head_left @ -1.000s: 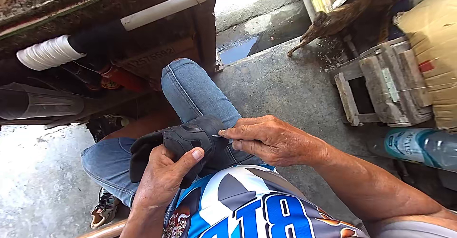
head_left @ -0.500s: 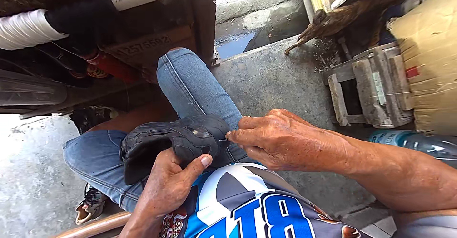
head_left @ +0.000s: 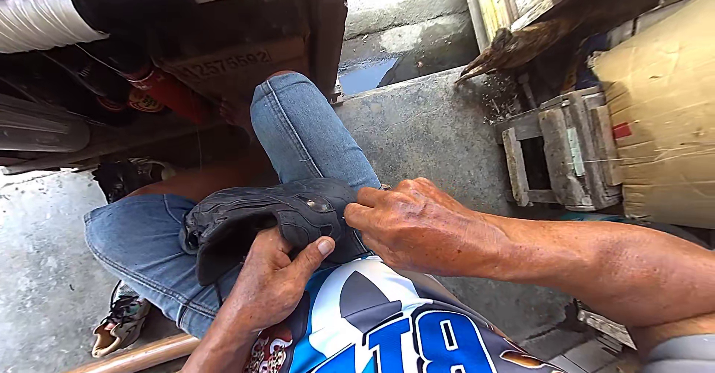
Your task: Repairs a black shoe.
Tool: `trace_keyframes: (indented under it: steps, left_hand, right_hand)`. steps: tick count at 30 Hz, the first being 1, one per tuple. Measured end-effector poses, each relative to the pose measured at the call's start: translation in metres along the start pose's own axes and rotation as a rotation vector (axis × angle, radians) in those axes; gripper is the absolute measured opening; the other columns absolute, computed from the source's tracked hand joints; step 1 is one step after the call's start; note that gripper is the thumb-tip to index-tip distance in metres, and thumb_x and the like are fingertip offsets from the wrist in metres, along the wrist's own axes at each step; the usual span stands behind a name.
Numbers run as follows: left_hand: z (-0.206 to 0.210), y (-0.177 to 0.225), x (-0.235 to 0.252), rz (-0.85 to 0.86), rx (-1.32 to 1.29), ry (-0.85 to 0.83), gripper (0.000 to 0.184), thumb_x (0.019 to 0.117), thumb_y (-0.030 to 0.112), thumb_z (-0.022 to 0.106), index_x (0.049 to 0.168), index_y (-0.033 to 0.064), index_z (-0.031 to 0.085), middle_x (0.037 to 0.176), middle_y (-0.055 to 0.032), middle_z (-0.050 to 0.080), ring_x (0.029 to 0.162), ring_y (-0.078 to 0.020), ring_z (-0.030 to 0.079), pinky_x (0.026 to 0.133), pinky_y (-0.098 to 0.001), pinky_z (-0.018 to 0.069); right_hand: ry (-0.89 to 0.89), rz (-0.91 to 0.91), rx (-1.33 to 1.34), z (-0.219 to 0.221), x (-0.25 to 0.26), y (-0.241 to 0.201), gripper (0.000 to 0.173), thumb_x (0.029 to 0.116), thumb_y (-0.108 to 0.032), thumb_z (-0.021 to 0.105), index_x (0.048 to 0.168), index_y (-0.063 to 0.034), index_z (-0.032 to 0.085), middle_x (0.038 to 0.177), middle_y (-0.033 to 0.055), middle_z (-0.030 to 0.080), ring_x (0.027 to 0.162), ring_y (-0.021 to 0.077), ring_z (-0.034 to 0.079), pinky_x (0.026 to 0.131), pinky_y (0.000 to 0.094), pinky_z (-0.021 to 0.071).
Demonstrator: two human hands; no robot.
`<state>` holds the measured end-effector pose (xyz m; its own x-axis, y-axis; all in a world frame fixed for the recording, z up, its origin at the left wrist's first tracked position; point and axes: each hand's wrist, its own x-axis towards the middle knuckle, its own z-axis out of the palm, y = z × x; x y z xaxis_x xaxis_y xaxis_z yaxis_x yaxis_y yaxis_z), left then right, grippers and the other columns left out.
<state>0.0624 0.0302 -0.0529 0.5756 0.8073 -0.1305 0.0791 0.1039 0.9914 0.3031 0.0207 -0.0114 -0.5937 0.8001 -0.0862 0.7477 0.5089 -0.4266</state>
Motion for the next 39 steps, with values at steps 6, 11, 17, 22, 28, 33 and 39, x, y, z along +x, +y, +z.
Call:
trace_keyframes:
  steps: [6,11,17,22,28,33,39]
  left_hand:
    - [-0.001,-0.004,-0.001,0.016,-0.023,0.004,0.01,0.0987,0.014,0.066,0.102,0.0053,0.07,0.091,0.0004,0.073,0.084,-0.0071,0.07,0.079,-0.0256,0.061]
    - [0.003,-0.006,-0.02,0.045,0.001,-0.003,0.016,0.0949,0.019,0.074,0.105,0.0067,0.072,0.095,0.0005,0.075,0.087,-0.0086,0.073,0.082,-0.0283,0.0631]
    - [-0.018,0.006,-0.05,0.059,0.234,0.036,0.035,0.0981,0.039,0.069,0.12,0.0124,0.069,0.114,0.0001,0.07,0.106,-0.013,0.068,0.093,-0.0348,0.0598]
    - [-0.092,0.021,-0.099,0.141,0.19,0.279,0.024,0.1076,0.036,0.051,0.108,0.0227,0.071,0.115,0.007,0.072,0.104,-0.012,0.069,0.09,-0.0315,0.0579]
    - [-0.143,0.017,-0.155,-0.102,0.633,0.674,0.016,0.1012,0.02,0.061,0.099,0.0054,0.069,0.115,-0.0029,0.064,0.095,-0.0046,0.062,0.076,-0.0208,0.0536]
    - [-0.081,0.035,-0.104,0.053,0.669,0.455,0.033,0.1046,0.027,0.059,0.128,0.004,0.067,0.117,-0.0095,0.068,0.1,-0.0082,0.065,0.084,-0.0249,0.0557]
    - [-0.011,0.007,-0.021,0.178,0.667,0.135,0.025,0.1007,0.013,0.05,0.103,0.0085,0.074,0.107,-0.0047,0.072,0.103,-0.0125,0.068,0.092,-0.0329,0.0561]
  right_hand:
    - [-0.016,0.056,-0.056,0.002,0.009,-0.01,0.01,0.0915,-0.016,0.057,0.09,-0.0101,0.066,0.071,0.0047,0.054,0.051,0.0196,0.054,0.041,0.0335,0.0382]
    - [0.066,0.064,0.064,0.003,-0.011,-0.014,0.016,0.0976,-0.018,0.052,0.088,-0.0104,0.062,0.071,0.004,0.053,0.054,0.0194,0.054,0.044,0.034,0.0388]
    - [0.132,0.158,0.198,0.009,-0.022,-0.007,0.017,0.0992,-0.025,0.057,0.097,-0.0126,0.068,0.079,0.0005,0.063,0.062,0.0121,0.059,0.051,0.0307,0.0464]
    - [0.112,0.123,0.222,0.002,-0.013,0.006,0.018,0.0992,-0.025,0.057,0.092,-0.0147,0.07,0.075,-0.0042,0.06,0.061,0.0062,0.056,0.051,0.0264,0.0439]
    - [0.084,0.056,0.195,-0.006,-0.006,0.01,0.026,0.1033,-0.034,0.054,0.091,-0.0166,0.068,0.074,-0.0068,0.06,0.061,0.0043,0.056,0.05,0.0253,0.0431]
    - [0.006,0.035,0.058,-0.014,0.0,0.004,0.019,0.1006,-0.027,0.052,0.095,-0.0175,0.068,0.075,-0.0059,0.059,0.062,0.0077,0.058,0.051,0.0282,0.0456]
    - [-0.06,0.116,-0.135,-0.016,0.011,-0.023,0.005,0.0911,-0.008,0.061,0.091,-0.0088,0.066,0.075,0.007,0.06,0.062,0.0251,0.063,0.05,0.0404,0.0501]
